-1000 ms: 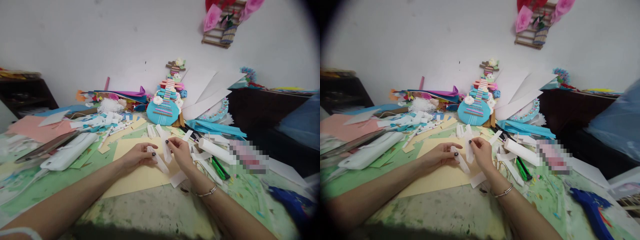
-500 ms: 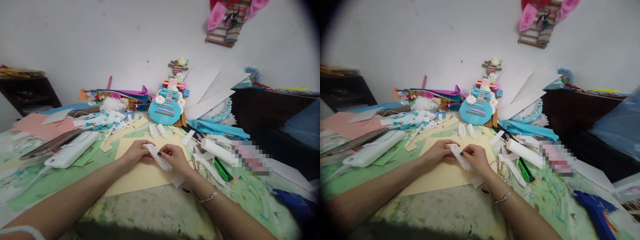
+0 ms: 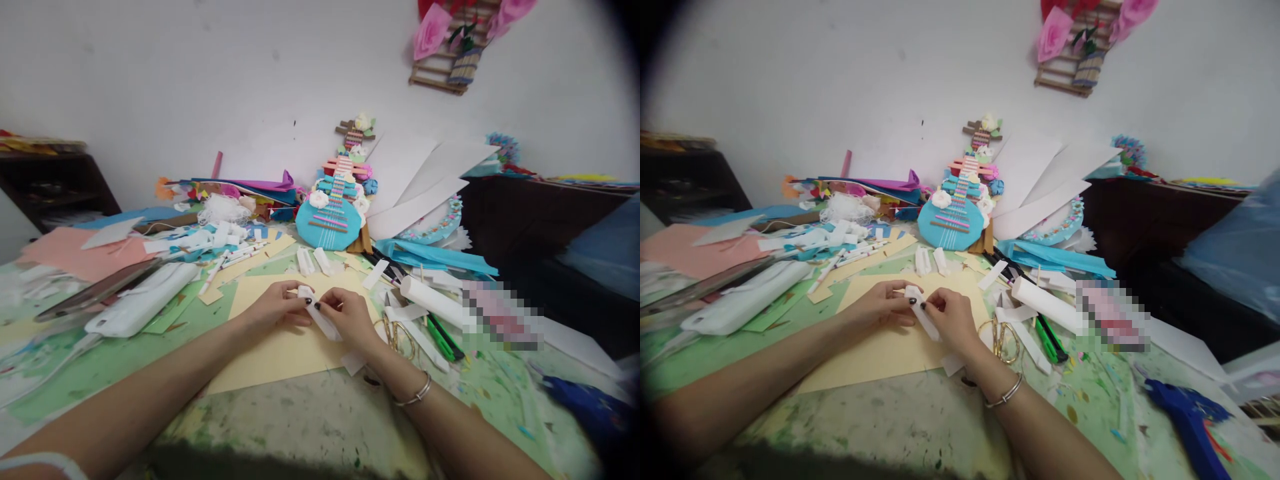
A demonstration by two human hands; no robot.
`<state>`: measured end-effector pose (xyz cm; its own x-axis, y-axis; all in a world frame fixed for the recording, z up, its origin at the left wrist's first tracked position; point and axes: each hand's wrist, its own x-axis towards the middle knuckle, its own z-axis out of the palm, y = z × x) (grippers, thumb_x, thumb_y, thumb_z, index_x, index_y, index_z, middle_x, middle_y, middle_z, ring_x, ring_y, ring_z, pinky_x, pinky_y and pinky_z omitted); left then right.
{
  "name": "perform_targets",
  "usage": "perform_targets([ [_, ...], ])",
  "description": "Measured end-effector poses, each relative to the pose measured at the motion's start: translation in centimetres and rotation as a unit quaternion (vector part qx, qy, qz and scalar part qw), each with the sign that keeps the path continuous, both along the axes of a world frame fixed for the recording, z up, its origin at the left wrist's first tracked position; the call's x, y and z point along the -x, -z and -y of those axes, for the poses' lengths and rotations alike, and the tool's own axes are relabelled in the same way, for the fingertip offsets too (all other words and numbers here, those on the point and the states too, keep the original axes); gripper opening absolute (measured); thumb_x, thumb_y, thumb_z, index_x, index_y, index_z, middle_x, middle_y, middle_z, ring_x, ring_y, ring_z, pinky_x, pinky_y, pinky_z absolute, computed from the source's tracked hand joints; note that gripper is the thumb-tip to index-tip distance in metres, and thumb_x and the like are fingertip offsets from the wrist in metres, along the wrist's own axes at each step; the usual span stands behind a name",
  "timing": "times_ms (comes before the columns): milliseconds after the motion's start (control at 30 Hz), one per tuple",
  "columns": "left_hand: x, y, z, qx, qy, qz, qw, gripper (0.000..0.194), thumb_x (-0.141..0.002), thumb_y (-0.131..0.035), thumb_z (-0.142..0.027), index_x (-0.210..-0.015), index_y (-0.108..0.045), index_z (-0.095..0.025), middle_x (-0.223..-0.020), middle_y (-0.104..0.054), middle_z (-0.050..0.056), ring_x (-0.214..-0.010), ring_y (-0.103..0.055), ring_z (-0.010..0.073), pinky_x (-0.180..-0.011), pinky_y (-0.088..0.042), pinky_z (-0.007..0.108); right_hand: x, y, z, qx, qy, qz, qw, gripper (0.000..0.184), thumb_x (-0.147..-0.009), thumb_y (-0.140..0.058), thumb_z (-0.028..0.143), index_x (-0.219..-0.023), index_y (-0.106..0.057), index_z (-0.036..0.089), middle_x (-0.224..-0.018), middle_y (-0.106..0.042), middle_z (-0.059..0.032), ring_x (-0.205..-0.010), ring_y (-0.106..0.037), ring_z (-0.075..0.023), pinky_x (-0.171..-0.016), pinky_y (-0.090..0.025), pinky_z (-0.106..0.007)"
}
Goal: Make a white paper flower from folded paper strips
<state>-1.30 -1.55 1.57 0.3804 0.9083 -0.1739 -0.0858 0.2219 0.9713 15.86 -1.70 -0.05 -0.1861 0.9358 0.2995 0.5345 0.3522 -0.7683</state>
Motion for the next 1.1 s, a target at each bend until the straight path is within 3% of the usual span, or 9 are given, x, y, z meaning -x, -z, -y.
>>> perform_targets([
  [467, -0.1, 0.8, -0.2, -0.034, 0.008, -0.014, 0.999, 0.035, -0.065, -0.071, -0.035, -0.088, -0.057, -0.013, -0.080, -0.070, 0.012, -0.075, -0.068, 0.0218, -0.061, -0.056, 0.027, 0.3, -0.1, 0.3, 0.003, 0.023, -0.011, 1.000, 0.011, -0.073, -0.055, 0.024, -0.065, -0.059, 0.018, -0.061, -0.061, 0.0004, -0.055, -0.053, -0.0110, -0.052, -0.037, -0.022],
  [633, -0.1, 0.7, -0.3, -0.033, -0.029, -0.027, 0.999, 0.032, -0.067, -0.070, -0.034, -0.088, -0.058, -0.012, -0.076, -0.070, 0.010, -0.072, -0.068, 0.0198, -0.062, -0.056, 0.026, 0.4, 0.0, 0.3, -0.008, 0.025, -0.014, 1.000, 0.011, -0.074, -0.054, 0.026, -0.068, -0.057, 0.018, -0.067, -0.060, 0.0000, -0.059, -0.052, -0.0109, -0.053, -0.038, -0.022],
  [800, 0.2, 0.4, -0.7, -0.056, -0.102, 0.023, 0.993, 0.028, -0.068, -0.069, -0.028, -0.087, -0.059, -0.010, -0.079, -0.070, 0.008, -0.071, -0.067, 0.0151, -0.069, -0.055, 0.023, 0.3, 0.2, -0.1, 0.086, -0.034, -0.140, 0.986, 0.017, -0.073, -0.057, 0.034, -0.077, -0.051, 0.018, -0.070, -0.058, 0.0004, -0.063, -0.057, -0.0116, -0.055, -0.044, -0.022],
  [933, 0.4, 0.4, -1.0, -0.046, -0.135, 0.082, 0.986, 0.026, -0.067, -0.070, -0.023, -0.087, -0.058, -0.011, -0.076, -0.069, 0.005, -0.068, -0.066, 0.0124, -0.071, -0.055, 0.023, 0.3, -0.1, -0.1, 0.186, -0.081, -0.274, 0.940, 0.028, -0.068, -0.063, 0.039, -0.077, -0.047, 0.018, -0.069, -0.058, 0.0005, -0.061, -0.062, -0.0132, -0.055, -0.049, -0.025],
  [1100, 0.7, 0.6, -1.2, -0.059, -0.125, 0.086, 0.987, 0.031, -0.064, -0.073, -0.023, -0.088, -0.057, -0.011, -0.083, -0.069, 0.006, -0.072, -0.066, 0.0136, -0.073, -0.055, 0.025, -0.2, -0.6, -0.3, 0.163, -0.062, -0.343, 0.923, 0.028, -0.061, -0.070, 0.033, -0.073, -0.053, 0.015, -0.064, -0.060, 0.0005, -0.060, -0.061, -0.0107, -0.059, -0.050, -0.023],
])
